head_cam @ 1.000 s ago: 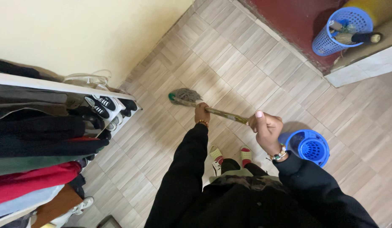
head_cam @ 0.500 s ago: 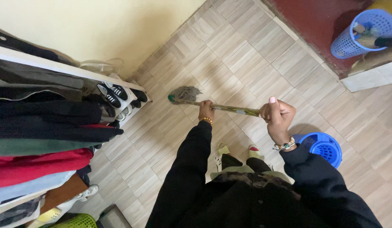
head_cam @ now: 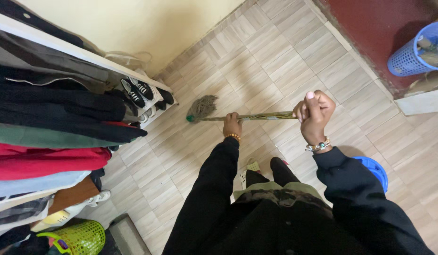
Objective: The person mops the floor using a mop, frequently dipping the mop head into a blue bucket of water and wringing it out before continuing to mop various sections of the room.
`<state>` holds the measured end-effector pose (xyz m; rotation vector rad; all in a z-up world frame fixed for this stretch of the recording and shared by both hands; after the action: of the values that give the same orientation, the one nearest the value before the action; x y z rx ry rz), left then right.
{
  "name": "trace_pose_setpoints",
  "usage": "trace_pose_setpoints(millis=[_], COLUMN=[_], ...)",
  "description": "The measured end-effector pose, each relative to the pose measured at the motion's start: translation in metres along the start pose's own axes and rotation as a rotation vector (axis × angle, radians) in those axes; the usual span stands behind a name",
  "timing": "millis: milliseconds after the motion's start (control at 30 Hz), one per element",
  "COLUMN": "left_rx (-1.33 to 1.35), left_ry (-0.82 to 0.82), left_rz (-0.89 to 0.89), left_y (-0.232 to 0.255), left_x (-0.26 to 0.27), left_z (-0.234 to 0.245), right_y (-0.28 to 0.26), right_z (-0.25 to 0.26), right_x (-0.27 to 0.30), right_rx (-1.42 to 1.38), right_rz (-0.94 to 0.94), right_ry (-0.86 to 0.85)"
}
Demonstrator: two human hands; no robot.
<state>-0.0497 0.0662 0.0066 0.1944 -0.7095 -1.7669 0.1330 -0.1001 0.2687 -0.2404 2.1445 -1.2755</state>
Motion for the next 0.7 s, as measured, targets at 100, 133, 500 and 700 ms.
trace_pose_setpoints(millis=[100, 133, 500, 700], left_rx=[0.090, 0.133, 0.402, 0.526], left_ry=[0.077, 0.119, 0.238, 0.393], left_rz=[0.059, 0.082, 0.161, 0.199], left_y=[-0.002, -0.004, 0.031, 0.081], left_x=[0.003, 0.004, -0.001, -0.010], left_z=[-0.006, -0.007, -0.011, -0.030], right_y=[0.006, 0.009, 0.018, 0.017], right_z=[-0.008, -0.012, -0.052, -0.075], right_x=[-0.014, -0.019, -0.081, -0.109], right_rx=[-0.056, -0.061, -0.148, -0.178], right_rz=[0.015, 0.011, 0.104, -0.054], right_ry=[0.025, 0.016, -0.036, -0.056])
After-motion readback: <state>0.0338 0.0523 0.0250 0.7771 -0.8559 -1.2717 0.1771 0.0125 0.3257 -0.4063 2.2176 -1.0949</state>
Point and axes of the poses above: each hand's wrist, its own x-axis away from the middle knuckle, its own z-axis out of the back of the hand, y = z × x, the point moved 5 cm from there along -x, towards the middle knuckle, and after that the axes turned 15 degrees about z, right-handed, at the moved point
